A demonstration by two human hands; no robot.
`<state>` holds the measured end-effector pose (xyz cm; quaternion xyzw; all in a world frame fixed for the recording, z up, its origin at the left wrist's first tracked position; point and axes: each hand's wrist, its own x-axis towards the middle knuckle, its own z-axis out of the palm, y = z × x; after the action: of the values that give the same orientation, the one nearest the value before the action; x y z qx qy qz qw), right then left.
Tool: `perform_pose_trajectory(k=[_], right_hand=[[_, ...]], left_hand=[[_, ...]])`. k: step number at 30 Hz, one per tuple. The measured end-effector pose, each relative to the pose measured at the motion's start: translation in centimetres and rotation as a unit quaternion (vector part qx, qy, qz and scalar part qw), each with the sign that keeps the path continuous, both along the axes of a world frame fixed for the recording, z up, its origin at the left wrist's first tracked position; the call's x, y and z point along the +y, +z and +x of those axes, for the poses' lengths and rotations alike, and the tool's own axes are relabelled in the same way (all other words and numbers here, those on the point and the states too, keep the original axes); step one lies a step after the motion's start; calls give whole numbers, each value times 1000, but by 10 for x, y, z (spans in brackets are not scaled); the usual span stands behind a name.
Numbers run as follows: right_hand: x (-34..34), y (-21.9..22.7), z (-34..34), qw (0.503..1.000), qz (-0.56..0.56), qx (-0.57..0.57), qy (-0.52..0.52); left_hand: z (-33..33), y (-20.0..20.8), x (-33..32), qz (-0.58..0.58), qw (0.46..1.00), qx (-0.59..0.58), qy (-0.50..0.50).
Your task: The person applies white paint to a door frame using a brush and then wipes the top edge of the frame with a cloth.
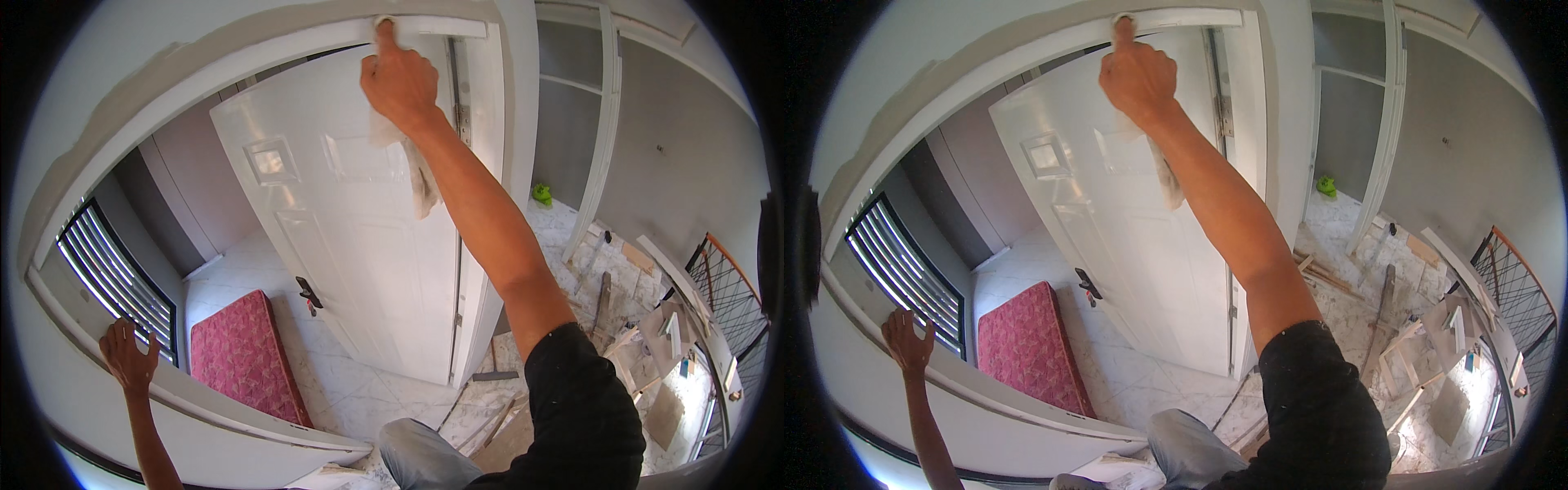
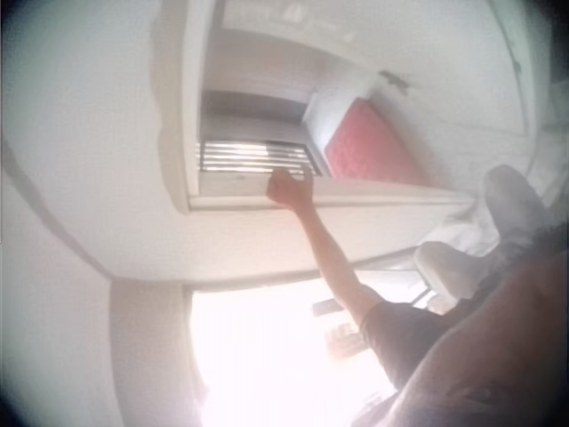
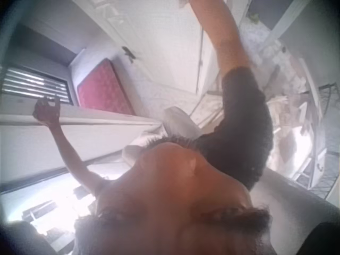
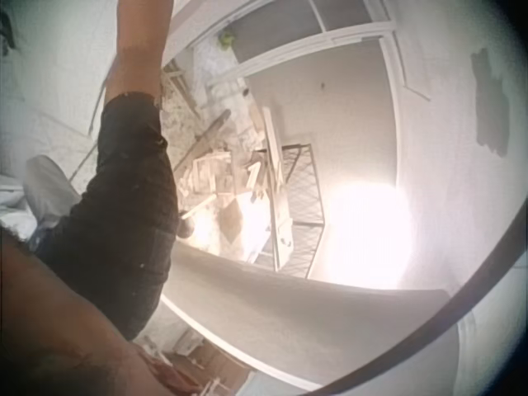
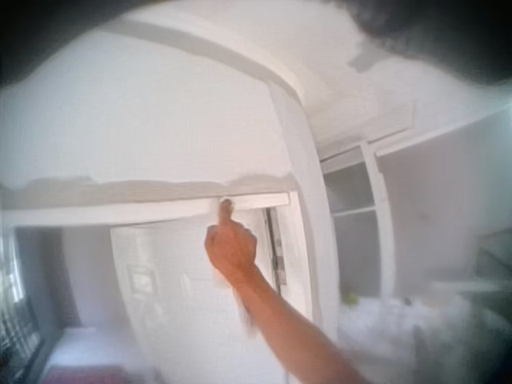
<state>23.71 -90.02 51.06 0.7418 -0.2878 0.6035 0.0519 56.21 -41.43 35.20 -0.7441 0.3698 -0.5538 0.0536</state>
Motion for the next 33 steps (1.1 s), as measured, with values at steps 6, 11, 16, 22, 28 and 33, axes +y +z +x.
perform_pose_trajectory(k=[6, 11, 16, 22, 28, 33], right_hand=[[-18, 0, -9, 998, -19, -54, -15], [14, 2, 14, 998, -23, -53, 34], [-21, 1, -1, 996, 5, -82, -22], [13, 1, 23, 997, -26, -67, 16], [17, -7, 21, 998, -8, -52, 31], [17, 0, 21, 997, 4, -76, 7]], left_hand=[[-1, -1, -1, -1, 1000, 0, -10], [-1, 0, -3, -4, 1000, 14, -7], [1, 0, 1, -8, 1000, 3, -8], [2, -5, -5, -7, 999, 33, 5], [2, 1, 2, 6, 1000, 3, -13], [-3, 2, -3, -7, 1000, -10, -22]])
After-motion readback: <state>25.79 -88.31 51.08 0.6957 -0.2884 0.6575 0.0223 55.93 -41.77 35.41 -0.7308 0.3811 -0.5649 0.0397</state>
